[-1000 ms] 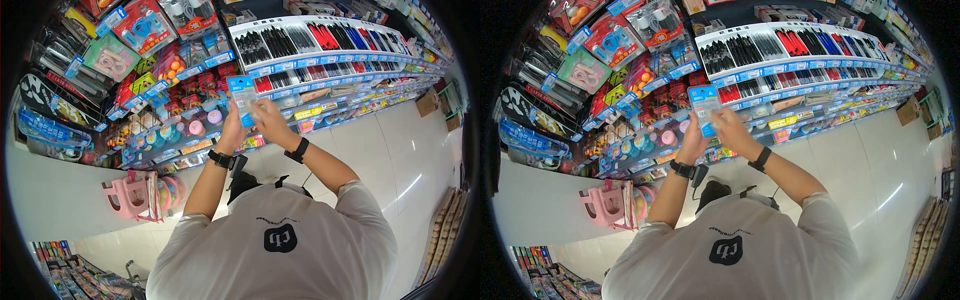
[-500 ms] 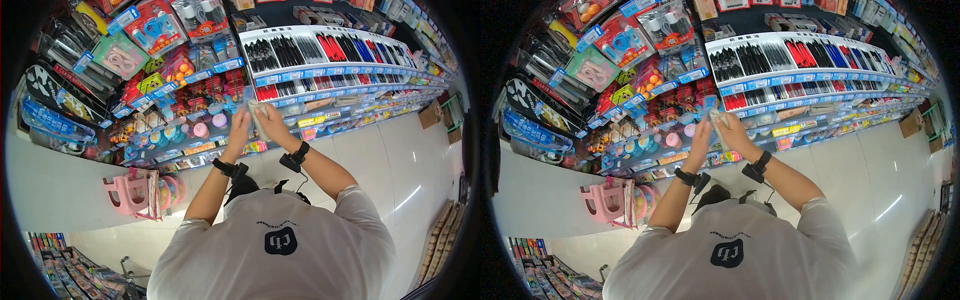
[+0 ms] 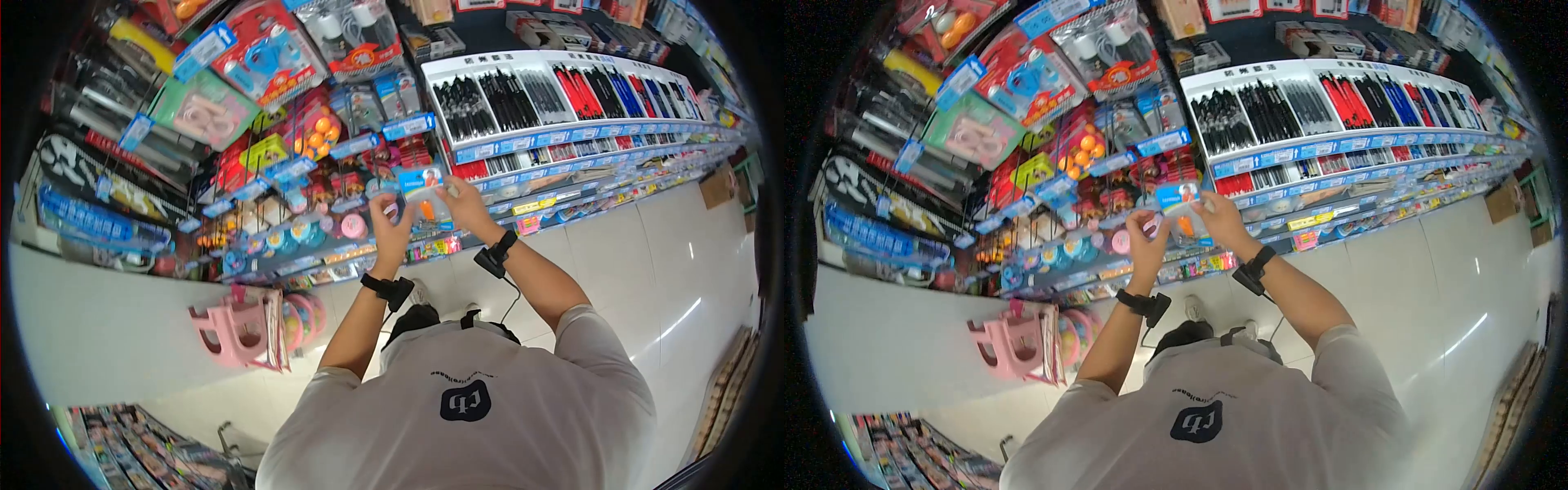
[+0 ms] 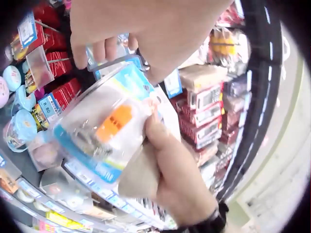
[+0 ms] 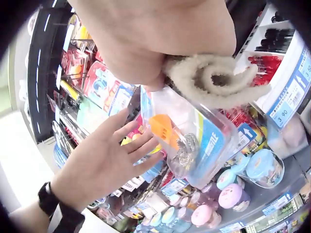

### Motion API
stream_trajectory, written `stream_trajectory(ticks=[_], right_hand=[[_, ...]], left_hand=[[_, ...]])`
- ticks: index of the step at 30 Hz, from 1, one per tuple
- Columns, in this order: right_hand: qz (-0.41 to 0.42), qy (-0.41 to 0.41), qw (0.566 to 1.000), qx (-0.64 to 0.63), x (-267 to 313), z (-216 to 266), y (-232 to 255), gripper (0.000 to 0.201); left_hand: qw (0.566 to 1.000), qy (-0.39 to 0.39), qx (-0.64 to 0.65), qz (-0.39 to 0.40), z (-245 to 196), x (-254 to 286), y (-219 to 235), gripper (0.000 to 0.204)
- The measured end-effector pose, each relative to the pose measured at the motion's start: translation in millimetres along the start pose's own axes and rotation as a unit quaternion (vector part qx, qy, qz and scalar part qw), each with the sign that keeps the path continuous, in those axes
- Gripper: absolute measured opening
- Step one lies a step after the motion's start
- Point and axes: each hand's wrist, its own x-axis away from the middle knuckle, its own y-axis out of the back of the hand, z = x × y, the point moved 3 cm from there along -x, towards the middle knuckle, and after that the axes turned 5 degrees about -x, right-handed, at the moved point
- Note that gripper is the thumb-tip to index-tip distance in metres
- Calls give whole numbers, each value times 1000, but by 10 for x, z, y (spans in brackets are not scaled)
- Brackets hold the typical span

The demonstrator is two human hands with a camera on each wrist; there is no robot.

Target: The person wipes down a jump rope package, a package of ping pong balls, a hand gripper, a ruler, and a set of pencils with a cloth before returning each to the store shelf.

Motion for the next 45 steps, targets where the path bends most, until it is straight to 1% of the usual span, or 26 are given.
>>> stream_trajectory(ticks=[1, 2, 4, 5, 6, 8, 9, 10, 12, 13, 14, 15, 17, 19, 20, 22, 26, 28, 29, 31, 32, 34, 37, 38, 40, 45], right_hand=[[-18, 93, 994, 47, -44, -79, -37, 41], [-20, 96, 994, 58, -92, -67, -41, 41], [56, 96, 990, 91, -171, -23, -141, 38], [35, 119, 988, 86, -184, 38, -167, 36], [33, 118, 988, 95, -231, 55, -171, 36], [36, 11, 995, 93, -317, -18, -160, 38], [31, 6, 995, 99, -339, -46, -160, 38], [14, 8, 995, 98, -348, -104, -158, 41], [-3, 1, 995, 104, -353, -270, -194, 43], [-24, -23, 997, 64, -359, -344, -206, 45], [-45, -47, 998, 23, -358, -417, -197, 47], [-26, -91, 996, -7, -363, -497, -182, 48], [-45, -101, 993, -34, -392, -450, -189, 47], [-76, -115, 988, -67, -436, -460, -174, 47], [-76, -118, 988, -67, -455, -521, -178, 47], [-97, -102, 981, -131, -502, -633, -175, 45], [-69, -112, 974, -187, -495, -726, -146, 43], [-60, -127, 977, -161, -515, -741, -117, 38], [-75, -138, 975, -156, -526, -727, -120, 35], [-86, -145, 968, -184, -552, -779, -164, 34], [-97, -150, 961, -213, -571, -806, -182, 33], [-100, -164, 958, -211, -575, -787, -194, 34], [-109, -189, 952, -216, -610, -697, -216, 36], [-113, -200, 947, -225, -605, -701, -222, 37], [-96, -197, 945, -241, -658, -765, -243, 39], [-73, -211, 934, -280, -712, -752, -271, 47]], left_hand=[[1000, 9, -3, 5, 83, -160, -7, 54], [1000, 8, 8, 5, 102, -325, -2, 54], [978, 45, 158, 128, 171, -614, -62, 40], [976, 45, 168, 127, 199, -732, -70, 40], [980, 38, 137, 138, 227, -845, -88, 34], [983, 25, 73, 166, 289, -1048, -146, 22], [979, 22, 115, 167, 317, -1113, -211, 21], [977, 26, 122, 172, 264, -1156, -247, 21], [993, -16, 72, 92, -12, -1255, -193, 20], [986, 16, 100, 133, -24, -1330, -214, 18], [985, 23, 106, 136, 66, -1385, -270, 18], [979, 15, 133, 154, 159, -1423, -343, 19], [971, 13, 162, 175, 221, -1488, -417, 21], [979, -31, 152, 136, 242, -1556, -416, 23], [979, -28, 151, 137, 250, -1565, -420, 23], [967, -19, 198, 158, 224, -1577, -419, 22], [970, -28, 204, 130, 126, -1638, -390, 18], [962, -50, 232, 136, 98, -1638, -414, 17], [962, -47, 232, 136, 84, -1641, -414, 17], [964, -74, 186, 174, 36, -1668, -412, 24], [965, -74, 185, 170, 25, -1681, -416, 24], [962, -89, 181, 186, -34, -1688, -422, 32], [966, -94, 163, 180, -145, -1702, -411, 38], [966, -91, 163, 177, -164, -1711, -430, 38], [956, -85, 243, 139, -155, -1764, -460, 38], [961, -46, 235, 136, -43, -1811, -518, 32]])
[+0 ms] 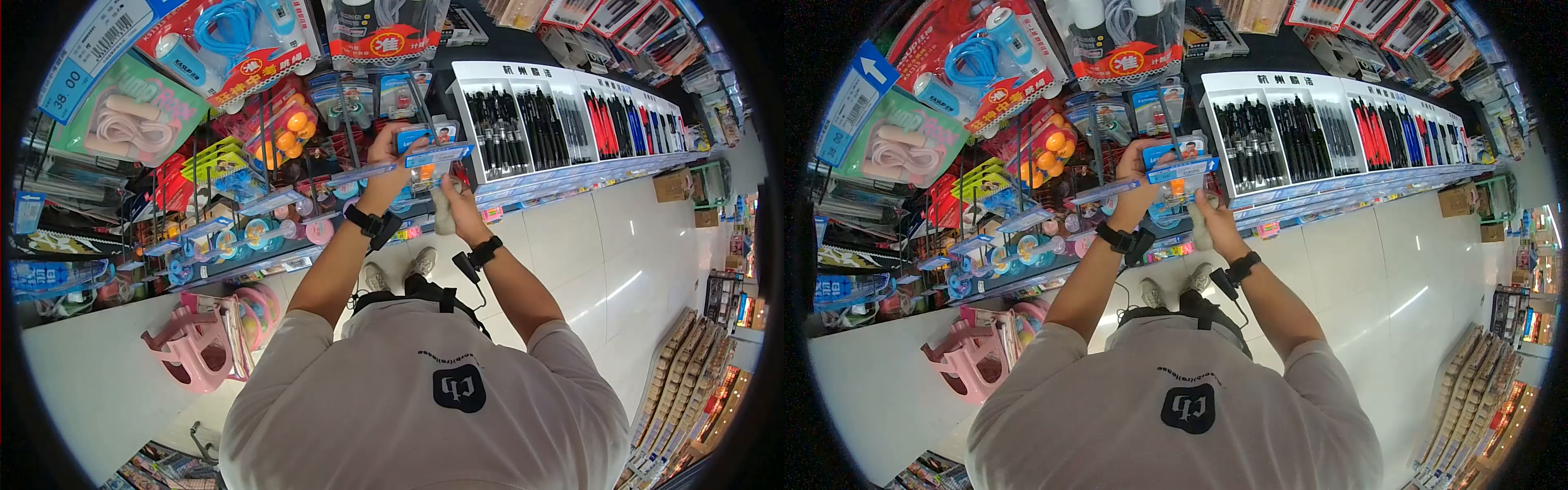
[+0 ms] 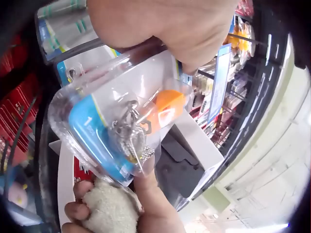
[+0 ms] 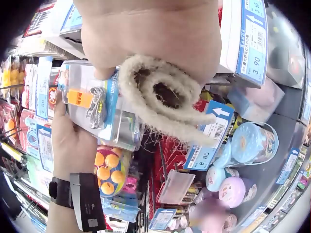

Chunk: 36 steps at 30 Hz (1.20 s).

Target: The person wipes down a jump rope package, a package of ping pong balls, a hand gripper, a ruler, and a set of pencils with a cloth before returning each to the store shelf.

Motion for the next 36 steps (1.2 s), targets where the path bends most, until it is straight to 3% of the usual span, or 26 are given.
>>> stream_trajectory(ticks=[6, 8, 11, 15, 17, 20, 25, 27, 29, 32, 36], right_hand=[[-5, -65, 996, -62, 19, 51, -54, 63], [-37, -55, 997, -46, 0, 60, -104, 66], [-33, -35, 996, -73, -150, 30, -127, 60], [6, -28, 988, -148, -332, 50, -237, 53], [-18, -62, 988, -137, -417, 85, -310, 46], [-6, -37, 981, -191, -596, 100, -456, 43], [-16, -13, 980, -200, -980, -94, -417, 40], [2, 6, 980, -199, -919, 21, -470, 39], [20, 23, 979, -202, -812, 129, -577, 39], [-53, 2, 987, -153, -533, 376, -697, 41], [-104, -26, 980, -170, -577, 286, -658, 38]], left_hand=[[998, -13, -38, 45, 20, -38, 36, 27], [998, 23, -50, 42, 11, -58, 45, 28], [997, 11, -82, 7, 137, -126, 92, 29], [993, 1, -120, 18, 215, -151, 132, 29], [991, 66, -115, 18, 276, -148, 177, 31], [977, 89, -191, 14, 504, -228, 253, 44], [972, 125, -197, 12, 558, -284, 257, 55], [938, 182, -294, 37, 790, -277, 382, 48], [929, 194, -314, 42, 709, -244, 414, 51], [926, 201, -316, 40, 723, -240, 475, 55], [938, 205, -271, 60, 776, -95, 512, 56]])
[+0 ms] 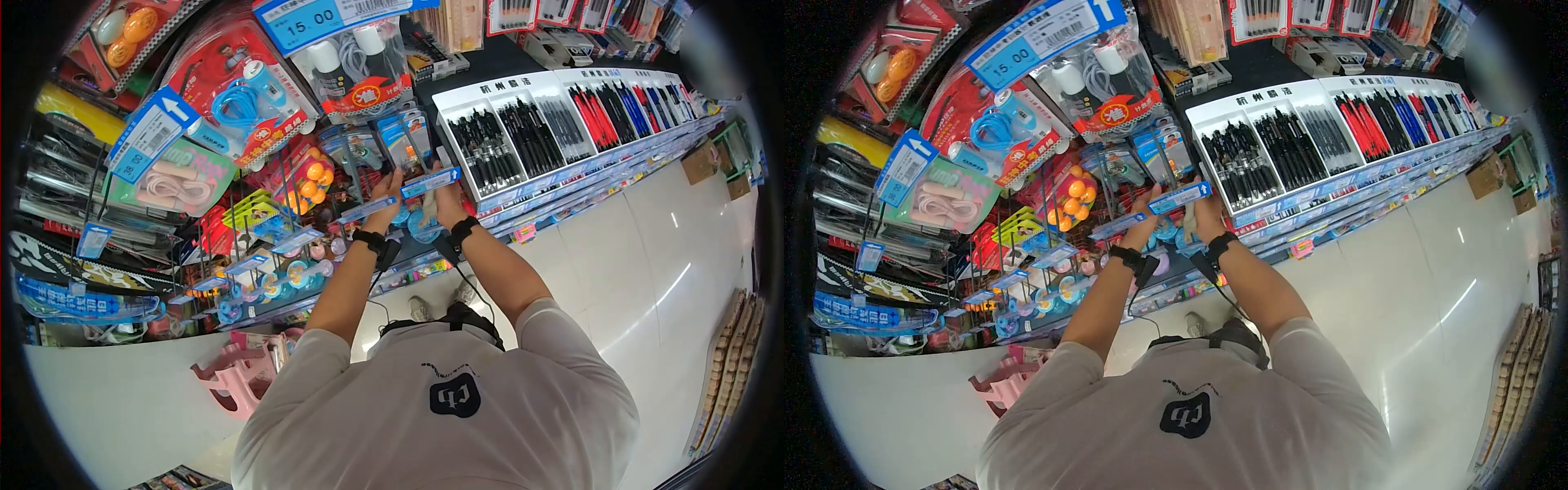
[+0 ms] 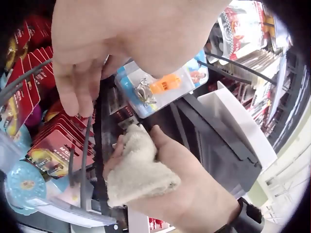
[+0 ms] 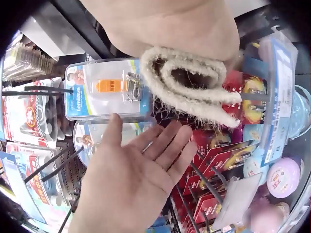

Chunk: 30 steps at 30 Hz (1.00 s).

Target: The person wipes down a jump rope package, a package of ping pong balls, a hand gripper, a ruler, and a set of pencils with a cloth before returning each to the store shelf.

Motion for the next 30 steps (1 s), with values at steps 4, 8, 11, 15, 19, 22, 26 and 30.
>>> stream_trajectory(ticks=[4, 8, 11, 15, 19, 22, 26, 30], right_hand=[[30, 46, 991, 121, 73, -158, 262, 30], [130, 65, 974, 173, 519, -87, 580, 29], [110, 37, 964, 238, 712, -80, 995, 39], [87, 1, 985, 149, 944, -58, 1612, 53], [9, 0, 994, 111, 1116, -42, 2227, 48], [-35, -4, 992, 120, 1099, -143, 2806, 45], [-53, -72, 994, 62, 1219, -208, 3460, 39], [-89, 7, 974, 210, 1227, -291, 4137, 38]], left_hand=[[962, -203, -182, -13, 932, -180, -97, 50], [994, 13, -54, 99, 951, 240, 4, 26], [987, -43, 133, 74, 789, 629, 65, 18], [977, -31, 201, 68, 855, 978, 87, 17], [976, 23, 215, 40, 1077, 1208, 51, 18], [984, 12, 176, 18, 1210, 1325, 53, 17], [995, 48, 66, 49, 1398, 1673, -60, 18], [989, 103, 63, 86, 1538, 1935, -453, 20]])
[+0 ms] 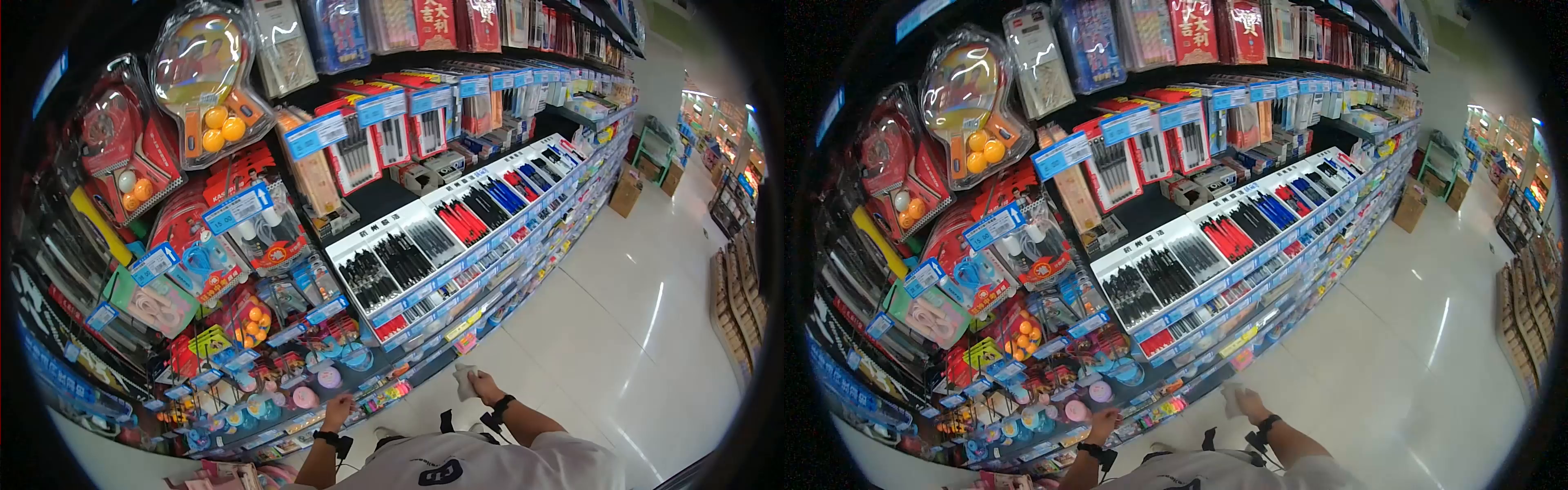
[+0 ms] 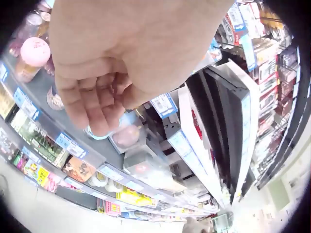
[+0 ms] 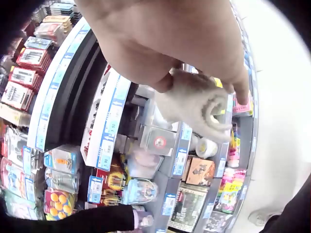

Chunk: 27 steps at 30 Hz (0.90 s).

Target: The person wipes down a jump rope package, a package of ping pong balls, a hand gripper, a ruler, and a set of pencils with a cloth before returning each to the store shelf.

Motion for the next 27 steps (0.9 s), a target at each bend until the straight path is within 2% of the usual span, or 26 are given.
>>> stream_trajectory(ticks=[1, 2, 3, 4, 5, 6, 7, 8, 9, 10, 12, 13, 14, 15, 16, 18, 19, 21, 22, 24, 25, 27], right_hand=[[10, 0, 1000, 0, 64, 88, 99, 38], [-8, 57, 983, 173, 211, 275, 234, 39], [-26, 115, 933, 340, 325, 472, 336, 39], [-18, 115, 933, 342, 289, 496, 462, 39], [-167, 206, 873, 410, 289, 560, 647, 39], [-309, 290, 779, 462, 336, 605, 831, 38], [-300, 290, 781, 465, 367, 696, 981, 38], [-335, 337, 732, 488, 453, 936, 1092, 36], [-367, 382, 680, 506, 487, 1133, 1165, 34], [-359, 385, 684, 505, 426, 1243, 1261, 34], [-166, 316, 848, 391, 228, 1376, 1449, 31], [-157, 317, 848, 395, 185, 1446, 1434, 31], [-130, 356, 850, 366, 147, 1511, 1346, 28], [-101, 393, 851, 334, 137, 1585, 1216, 25], [-92, 394, 851, 335, 196, 1719, 1014, 25], [-4, 432, 894, 115, 495, 1991, 534, 26], [3, 434, 894, 112, 589, 2019, 348, 26], [67, 478, 857, 181, 725, 2183, -79, 27], [72, 488, 852, 176, 855, 2289, -257, 27], [149, 419, 889, 112, 1053, 2373, -507, 34], [152, 426, 885, 110, 996, 2381, -571, 34], [203, 384, 899, 50, 811, 2295, -733, 34]], left_hand=[[997, 42, 54, 18, 17, 82, -143, 20], [999, 29, 14, 17, -54, 133, -273, 22], [999, 31, 13, 7, -123, 157, -407, 22], [999, 10, -34, 9, -246, 184, -573, 22], [997, -7, -82, 13, -349, 236, -740, 23], [997, 1, -80, 7, -426, 289, -896, 23], [994, -28, -107, 15, -548, 312, -1043, 23], [989, -58, -135, 21, -688, 325, -1163, 23], [989, -53, -136, 13, -813, 364, -1266, 23], [990, -62, -128, 24, -936, 419, -1385, 22], [991, -66, -115, 28, -1119, 500, -1591, 21], [993, -73, -81, 39, -1188, 532, -1687, 21], [994, -81, -48, 50, -1273, 544, -1786, 20], [994, -80, -21, 69, -1475, 616, -1905, 22], [993, -81, 3, 87, -1704, 696, -2019, 25], [977, -141, -5, 161, -1979, 723, -2255, 40], [978, -142, -7, 153, -2046, 753, -2383, 40], [968, -146, 84, 185, -2308, 757, -2608, 45], [968, -156, 80, 178, -2437, 785, -2665, 45], [972, -196, 95, 86, -2628, 890, -2687, 52], [971, -203, 92, 82, -2698, 892, -2661, 52], [966, -232, 111, -7, -2754, 887, -2530, 52]])
